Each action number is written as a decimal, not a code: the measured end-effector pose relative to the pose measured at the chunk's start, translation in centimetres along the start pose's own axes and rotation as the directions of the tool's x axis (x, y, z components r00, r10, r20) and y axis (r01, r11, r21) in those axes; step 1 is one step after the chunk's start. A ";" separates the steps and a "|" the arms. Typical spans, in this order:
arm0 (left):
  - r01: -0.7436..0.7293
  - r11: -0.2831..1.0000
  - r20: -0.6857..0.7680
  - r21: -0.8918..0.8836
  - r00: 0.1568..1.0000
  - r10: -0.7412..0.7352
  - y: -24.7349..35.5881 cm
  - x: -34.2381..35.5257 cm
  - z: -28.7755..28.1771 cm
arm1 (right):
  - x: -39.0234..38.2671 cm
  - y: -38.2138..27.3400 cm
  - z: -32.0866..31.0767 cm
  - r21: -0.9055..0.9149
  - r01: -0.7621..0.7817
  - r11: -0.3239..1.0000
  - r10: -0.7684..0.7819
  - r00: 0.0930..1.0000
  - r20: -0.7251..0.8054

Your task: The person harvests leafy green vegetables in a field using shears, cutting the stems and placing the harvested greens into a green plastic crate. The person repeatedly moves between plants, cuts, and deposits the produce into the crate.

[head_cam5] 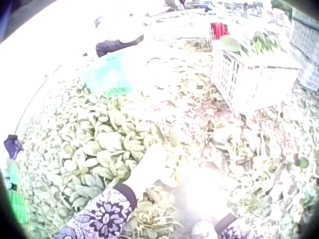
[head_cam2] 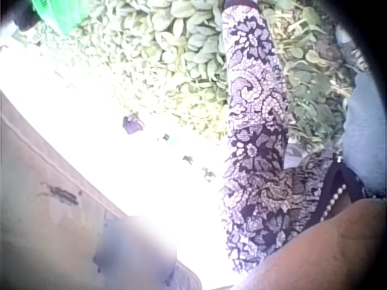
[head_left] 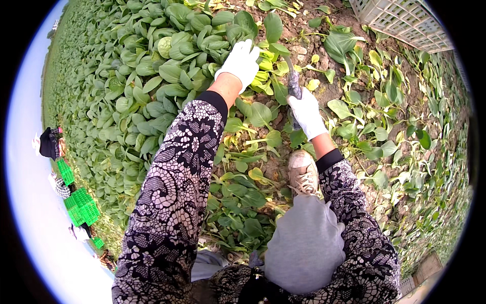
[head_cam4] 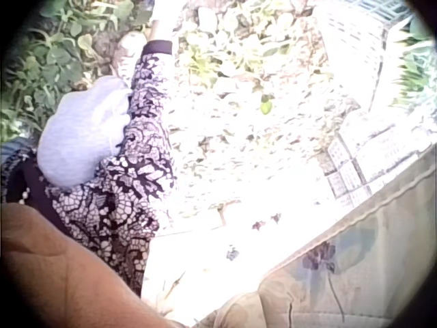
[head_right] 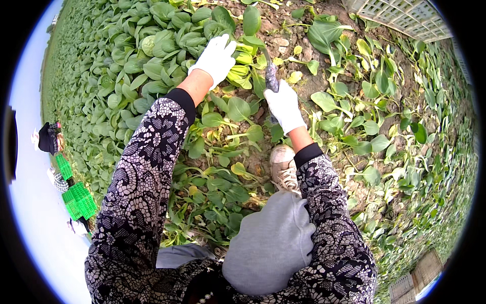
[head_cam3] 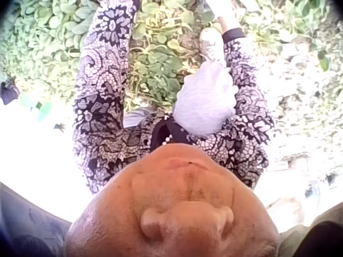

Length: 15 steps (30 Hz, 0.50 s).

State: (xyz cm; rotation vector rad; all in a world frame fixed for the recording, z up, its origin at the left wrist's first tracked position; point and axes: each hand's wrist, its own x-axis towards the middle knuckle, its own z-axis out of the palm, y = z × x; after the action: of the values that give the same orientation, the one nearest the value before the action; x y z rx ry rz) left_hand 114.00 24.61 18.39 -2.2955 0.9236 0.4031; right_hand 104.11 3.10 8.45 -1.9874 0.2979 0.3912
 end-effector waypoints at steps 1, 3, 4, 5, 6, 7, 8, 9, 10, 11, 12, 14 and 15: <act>0.016 0.999 -0.034 -0.049 0.999 -0.017 0.2 -0.2 0.9 | 0.3 0.0 -0.1 0.048 -0.045 0.998 0.044 0.999 0.016; 0.042 0.988 -0.100 -0.148 0.993 -0.058 0.4 -0.4 2.6 | 1.5 -0.3 -0.3 0.022 -0.058 0.998 0.056 0.996 0.072; 0.046 0.973 -0.102 -0.226 0.992 -0.071 0.4 -0.5 2.5 | 2.1 -0.2 -0.4 0.009 -0.042 0.999 0.041 0.995 0.089; 0.042 0.975 -0.112 -0.220 0.991 -0.068 0.4 -0.4 2.6 | 2.8 -0.1 -0.5 -0.018 -0.031 0.999 0.033 0.994 0.108; 0.038 0.976 -0.122 -0.214 0.990 -0.065 0.3 -0.3 2.6 | 3.4 -0.1 -0.6 -0.043 -0.019 0.999 0.024 0.992 0.127; 0.040 0.977 -0.127 -0.208 0.990 -0.068 0.3 -0.4 2.9 | 3.9 -0.4 -0.6 -0.066 -0.002 0.998 0.012 0.989 0.150; 0.076 0.966 -0.159 -0.247 0.980 -0.118 0.4 -0.5 3.2 | 4.3 -0.5 -0.8 -0.084 0.003 0.997 0.011 0.986 0.166; 0.109 0.952 -0.189 -0.286 0.967 -0.168 0.6 -0.7 3.5 | 4.7 -0.7 -0.9 -0.101 0.007 0.995 0.011 0.983 0.181; 0.134 0.935 -0.220 -0.327 0.952 -0.213 0.7 -0.8 3.2 | 4.9 -0.7 -1.1 -0.123 0.018 0.992 0.004 0.984 0.175; 0.144 0.920 -0.182 -0.365 0.958 -0.222 0.8 -0.8 2.8 | 5.0 -0.6 -1.3 -0.146 0.028 0.989 -0.003 0.985 0.171; 0.155 0.902 -0.143 -0.402 0.963 -0.229 0.8 -0.7 2.5 | 4.9 -0.4 -1.4 -0.165 0.042 0.985 -0.017 0.989 0.147; 0.162 0.905 -0.068 -0.393 0.976 -0.205 0.5 -0.7 2.3 | 4.6 -1.0 -1.3 -0.196 0.064 0.979 -0.039 0.991 0.129; 0.148 0.925 -0.035 -0.351 0.985 -0.170 0.3 -0.5 2.3 | 4.4 -1.2 -1.0 -0.209 0.067 0.976 -0.040 0.991 0.129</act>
State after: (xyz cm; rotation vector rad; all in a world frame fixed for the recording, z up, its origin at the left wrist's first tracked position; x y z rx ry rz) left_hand 113.32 26.16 16.71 -2.6986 0.7335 0.4529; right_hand 108.79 2.55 8.11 -2.1640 0.1270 0.5280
